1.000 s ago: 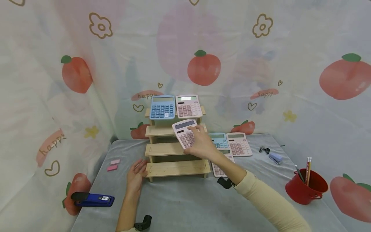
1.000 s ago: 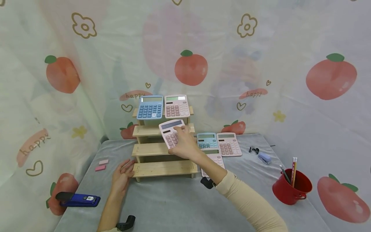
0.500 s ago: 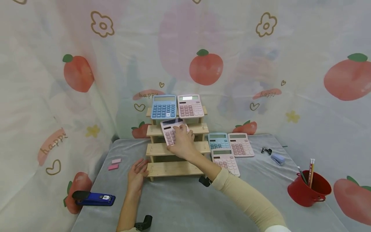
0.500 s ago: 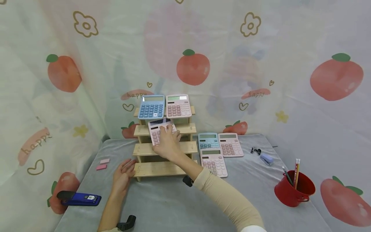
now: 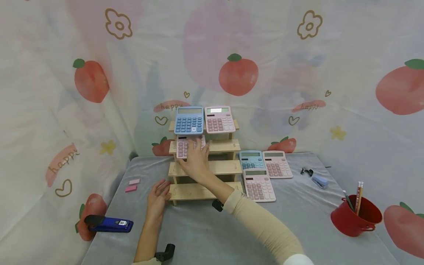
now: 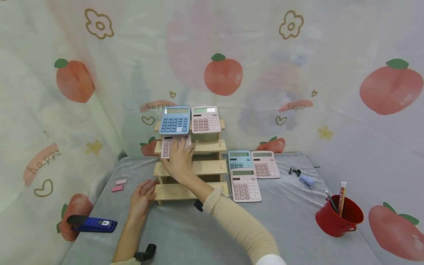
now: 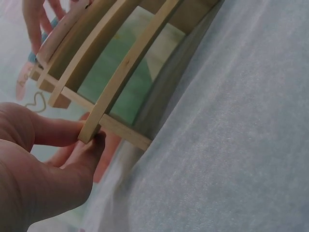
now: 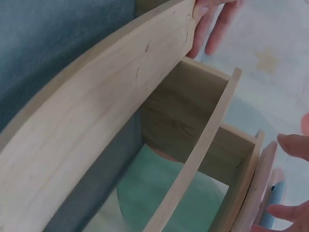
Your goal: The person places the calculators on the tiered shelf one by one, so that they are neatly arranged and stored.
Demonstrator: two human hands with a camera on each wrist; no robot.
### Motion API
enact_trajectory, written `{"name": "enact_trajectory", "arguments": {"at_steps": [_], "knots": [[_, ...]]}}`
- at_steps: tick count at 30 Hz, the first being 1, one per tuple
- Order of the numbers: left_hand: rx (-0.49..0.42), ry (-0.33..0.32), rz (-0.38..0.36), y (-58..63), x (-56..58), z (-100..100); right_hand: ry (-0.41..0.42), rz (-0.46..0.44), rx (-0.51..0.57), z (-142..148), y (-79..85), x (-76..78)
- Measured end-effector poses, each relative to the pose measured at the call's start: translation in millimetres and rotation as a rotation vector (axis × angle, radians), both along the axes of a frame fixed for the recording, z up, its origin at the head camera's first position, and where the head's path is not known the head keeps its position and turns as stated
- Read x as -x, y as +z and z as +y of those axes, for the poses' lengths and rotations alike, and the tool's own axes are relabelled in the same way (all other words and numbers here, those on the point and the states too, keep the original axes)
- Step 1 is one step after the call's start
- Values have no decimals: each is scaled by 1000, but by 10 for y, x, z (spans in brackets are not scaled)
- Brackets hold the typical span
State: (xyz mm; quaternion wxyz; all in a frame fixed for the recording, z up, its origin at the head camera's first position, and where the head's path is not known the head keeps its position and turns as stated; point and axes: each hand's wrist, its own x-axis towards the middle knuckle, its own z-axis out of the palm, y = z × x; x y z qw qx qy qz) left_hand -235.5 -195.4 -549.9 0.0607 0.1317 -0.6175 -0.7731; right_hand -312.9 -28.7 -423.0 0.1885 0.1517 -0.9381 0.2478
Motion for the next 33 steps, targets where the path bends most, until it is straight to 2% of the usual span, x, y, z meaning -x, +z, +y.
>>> {"name": "enact_trajectory", "arguments": {"at_steps": [4, 8, 16, 22, 27, 33], "knots": [[6, 8, 9, -1, 4, 20, 49, -8, 84, 74, -26, -10], [16, 27, 18, -10, 13, 41, 90, -22, 155, 268, -61, -80], [12, -1, 29, 3, 9, 27, 42, -27, 178, 854, -120, -380], [41, 6, 34, 9, 13, -13, 23, -39, 192, 1347, -172, -580], [55, 0, 24, -3, 8, 7, -44, -80, 179, 1845, -389, -692], [54, 1, 29, -6, -1, 18, -156, -196, 113, 2331, -765, -695]]}}
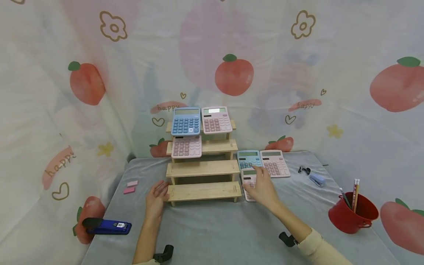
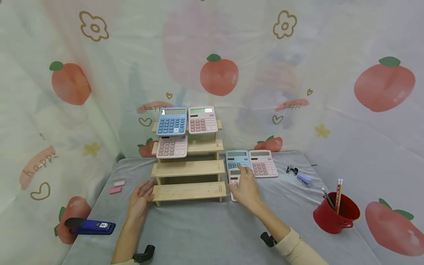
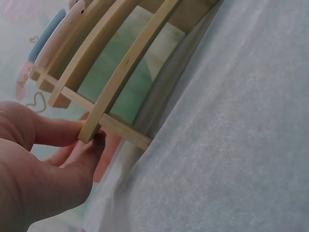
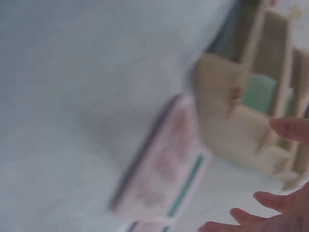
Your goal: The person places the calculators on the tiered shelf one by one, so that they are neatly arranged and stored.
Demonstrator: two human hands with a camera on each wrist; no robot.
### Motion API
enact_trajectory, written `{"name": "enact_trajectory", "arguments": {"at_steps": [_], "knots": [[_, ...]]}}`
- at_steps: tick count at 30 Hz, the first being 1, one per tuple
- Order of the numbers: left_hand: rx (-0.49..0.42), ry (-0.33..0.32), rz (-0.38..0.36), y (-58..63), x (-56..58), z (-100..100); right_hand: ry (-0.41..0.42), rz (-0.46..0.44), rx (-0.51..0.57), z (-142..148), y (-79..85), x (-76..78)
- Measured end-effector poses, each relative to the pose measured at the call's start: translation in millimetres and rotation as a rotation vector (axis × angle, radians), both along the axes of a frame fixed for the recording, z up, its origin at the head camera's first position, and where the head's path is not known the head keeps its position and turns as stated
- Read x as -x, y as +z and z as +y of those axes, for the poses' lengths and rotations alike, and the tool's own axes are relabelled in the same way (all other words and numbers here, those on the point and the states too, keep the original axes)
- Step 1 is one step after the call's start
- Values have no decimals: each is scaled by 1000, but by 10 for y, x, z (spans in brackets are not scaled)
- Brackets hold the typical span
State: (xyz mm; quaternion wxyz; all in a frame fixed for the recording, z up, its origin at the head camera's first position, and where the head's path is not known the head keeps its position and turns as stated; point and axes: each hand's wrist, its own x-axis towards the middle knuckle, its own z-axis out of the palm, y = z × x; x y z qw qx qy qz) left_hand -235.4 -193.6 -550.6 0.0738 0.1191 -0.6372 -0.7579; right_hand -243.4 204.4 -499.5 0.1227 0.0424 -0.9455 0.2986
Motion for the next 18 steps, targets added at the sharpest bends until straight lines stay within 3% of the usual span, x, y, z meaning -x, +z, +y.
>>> {"name": "enact_trajectory", "arguments": {"at_steps": [8, 18], "knots": [[4, -1, -4, 2, 9, -13, -6, -132, -77, 267, -411, -7], [-6, 12, 6, 14, 7, 2, -48, -142, -153, 132, -503, 41]]}}
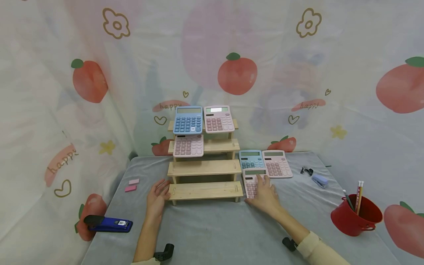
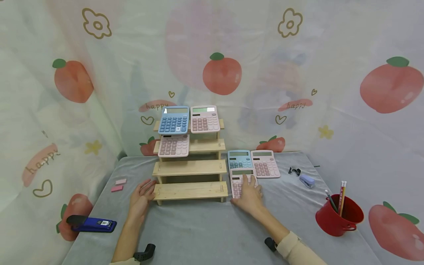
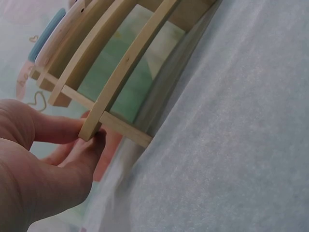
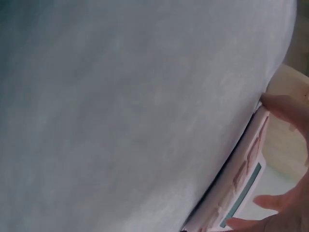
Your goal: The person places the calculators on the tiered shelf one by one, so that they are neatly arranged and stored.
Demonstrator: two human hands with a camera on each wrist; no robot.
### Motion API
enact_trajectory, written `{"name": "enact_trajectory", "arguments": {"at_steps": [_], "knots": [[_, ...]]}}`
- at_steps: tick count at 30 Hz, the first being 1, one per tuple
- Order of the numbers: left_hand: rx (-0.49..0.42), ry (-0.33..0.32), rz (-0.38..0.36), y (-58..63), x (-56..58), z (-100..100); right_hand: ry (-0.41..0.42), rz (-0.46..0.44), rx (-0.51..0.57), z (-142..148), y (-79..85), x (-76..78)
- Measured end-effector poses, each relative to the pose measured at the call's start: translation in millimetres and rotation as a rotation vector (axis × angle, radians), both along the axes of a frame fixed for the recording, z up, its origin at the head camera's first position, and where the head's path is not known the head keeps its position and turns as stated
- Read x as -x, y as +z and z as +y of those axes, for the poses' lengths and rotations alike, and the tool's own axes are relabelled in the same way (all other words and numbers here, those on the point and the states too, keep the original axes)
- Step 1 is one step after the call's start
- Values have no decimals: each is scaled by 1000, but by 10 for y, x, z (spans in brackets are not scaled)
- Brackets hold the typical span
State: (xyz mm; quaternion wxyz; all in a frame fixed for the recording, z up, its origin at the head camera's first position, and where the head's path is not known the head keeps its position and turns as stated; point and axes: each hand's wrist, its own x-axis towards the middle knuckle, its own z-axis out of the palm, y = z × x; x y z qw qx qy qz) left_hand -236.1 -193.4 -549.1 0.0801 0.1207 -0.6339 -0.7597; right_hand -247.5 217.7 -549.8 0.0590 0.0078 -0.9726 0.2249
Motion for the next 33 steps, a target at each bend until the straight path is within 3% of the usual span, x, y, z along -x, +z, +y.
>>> {"name": "enact_trajectory", "arguments": {"at_steps": [8, 18, 24, 29, 33], "knots": [[-8, -12, 12, -18, -17, 2, -27, 23, 39, 39, 141, -41], [4, 0, 23, -5, -23, -3, 46, 188, 129, -15, 820, -153], [13, -3, 17, 11, -30, -10, 115, 218, 145, -223, 1194, -182], [15, 0, 12, 18, -18, -8, 149, 196, 142, -485, 1395, -101], [25, -1, 3, 26, -5, 2, 168, 186, 161, -703, 1444, 3]]}}
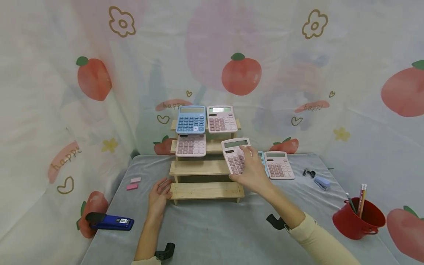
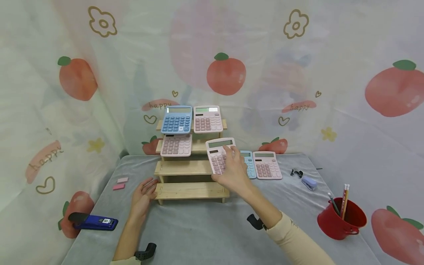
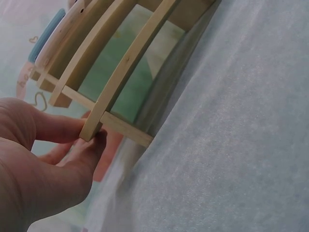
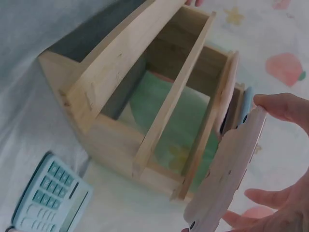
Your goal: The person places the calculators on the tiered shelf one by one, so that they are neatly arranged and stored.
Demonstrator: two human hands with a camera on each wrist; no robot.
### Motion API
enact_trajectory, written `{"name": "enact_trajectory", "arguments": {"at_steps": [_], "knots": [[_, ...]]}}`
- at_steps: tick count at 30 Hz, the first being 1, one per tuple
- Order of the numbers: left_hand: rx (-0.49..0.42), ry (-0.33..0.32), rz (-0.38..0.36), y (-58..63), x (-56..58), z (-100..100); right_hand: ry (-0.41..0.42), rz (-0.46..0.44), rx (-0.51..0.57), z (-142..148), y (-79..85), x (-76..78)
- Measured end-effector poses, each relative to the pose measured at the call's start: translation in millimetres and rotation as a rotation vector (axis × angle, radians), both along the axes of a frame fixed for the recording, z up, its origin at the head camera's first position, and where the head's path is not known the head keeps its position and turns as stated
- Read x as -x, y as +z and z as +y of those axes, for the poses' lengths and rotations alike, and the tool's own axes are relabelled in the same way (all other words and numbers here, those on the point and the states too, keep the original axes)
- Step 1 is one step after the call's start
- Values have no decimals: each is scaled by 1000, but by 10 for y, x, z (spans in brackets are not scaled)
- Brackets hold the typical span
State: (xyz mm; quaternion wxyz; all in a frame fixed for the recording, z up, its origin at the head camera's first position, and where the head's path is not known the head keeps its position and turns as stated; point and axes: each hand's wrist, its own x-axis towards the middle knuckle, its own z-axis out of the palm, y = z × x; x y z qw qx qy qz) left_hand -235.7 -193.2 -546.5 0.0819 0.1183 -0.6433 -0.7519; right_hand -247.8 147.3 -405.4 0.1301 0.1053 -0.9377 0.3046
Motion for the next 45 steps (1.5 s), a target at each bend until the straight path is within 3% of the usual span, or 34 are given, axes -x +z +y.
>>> {"name": "enact_trajectory", "arguments": {"at_steps": [6, 11, 27, 39, 45], "knots": [[2, -7, -4, -27, 10, 16, 8, 10, -25, -290, -47, 154], [-1, -13, 9, -40, 1, 33, -35, 38, -42, -458, -86, 275], [50, -1, 13, -24, -4, 135, -92, 188, -90, -595, -391, 646], [19, 4, 54, 38, 40, 4, -110, 236, -24, -779, -428, 801], [17, 3, 50, 8, 6, 12, -93, 239, 1, -692, -450, 698]]}}
